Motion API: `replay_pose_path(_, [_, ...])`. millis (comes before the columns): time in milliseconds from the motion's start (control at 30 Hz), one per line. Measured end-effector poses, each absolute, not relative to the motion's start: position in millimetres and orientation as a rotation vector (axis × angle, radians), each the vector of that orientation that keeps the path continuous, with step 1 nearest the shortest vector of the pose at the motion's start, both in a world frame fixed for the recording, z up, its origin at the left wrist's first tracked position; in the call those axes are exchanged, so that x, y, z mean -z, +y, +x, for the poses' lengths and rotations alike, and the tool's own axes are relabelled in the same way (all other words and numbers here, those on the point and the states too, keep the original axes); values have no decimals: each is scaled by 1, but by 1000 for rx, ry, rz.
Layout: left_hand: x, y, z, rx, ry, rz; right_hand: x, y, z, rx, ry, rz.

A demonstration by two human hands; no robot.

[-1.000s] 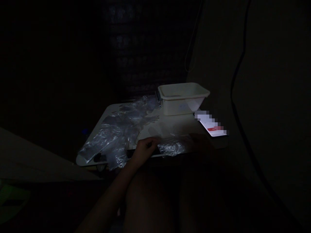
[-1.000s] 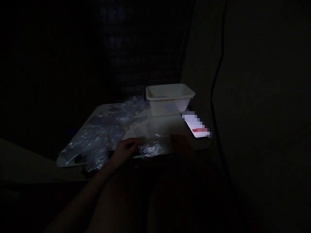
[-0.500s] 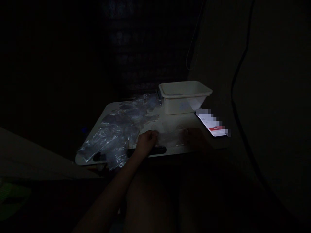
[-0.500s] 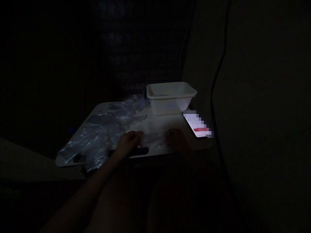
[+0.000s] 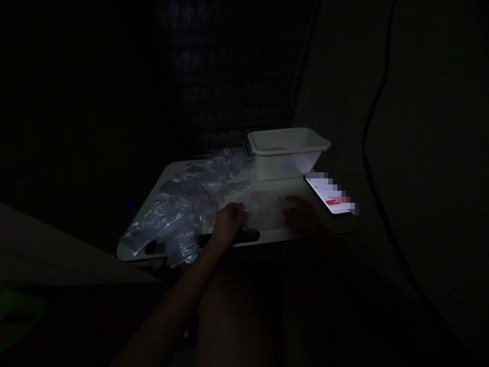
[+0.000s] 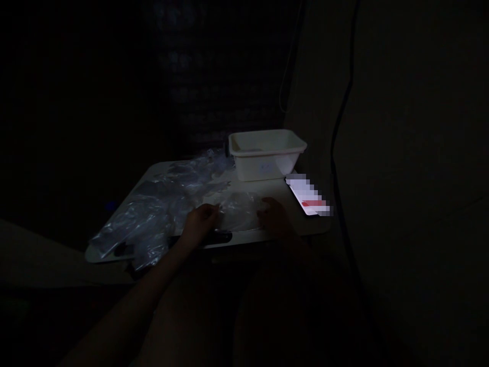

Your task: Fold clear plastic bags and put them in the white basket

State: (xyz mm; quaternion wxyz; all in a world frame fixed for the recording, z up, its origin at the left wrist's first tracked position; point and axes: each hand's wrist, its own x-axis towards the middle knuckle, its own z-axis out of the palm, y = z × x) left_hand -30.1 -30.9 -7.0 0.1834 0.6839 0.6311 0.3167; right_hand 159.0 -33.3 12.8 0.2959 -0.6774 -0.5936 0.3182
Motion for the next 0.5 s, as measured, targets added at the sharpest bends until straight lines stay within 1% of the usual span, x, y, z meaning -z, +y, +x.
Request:
replay_pose_path(167, [5, -34, -36, -1003, 1756, 1970, -11, -33, 161, -800, -1611, -1800])
replay_pose_path(267, [1, -37, -36, -1011, 1748, 2142, -9, -33, 163, -746, -1630, -1818])
replay_pose_path(333, [-2, -37, -32, -914, 1620, 2356, -7, -31, 163, -723, -1647, -1806])
replay_pose_path(433, [-3, -35, -21, -624, 1368, 2619, -4, -28, 164, -713, -1667, -1795])
replay_pose_path(500, [0, -33, -16, -425, 1375, 2674, -3, -27, 165, -705, -1672, -1799])
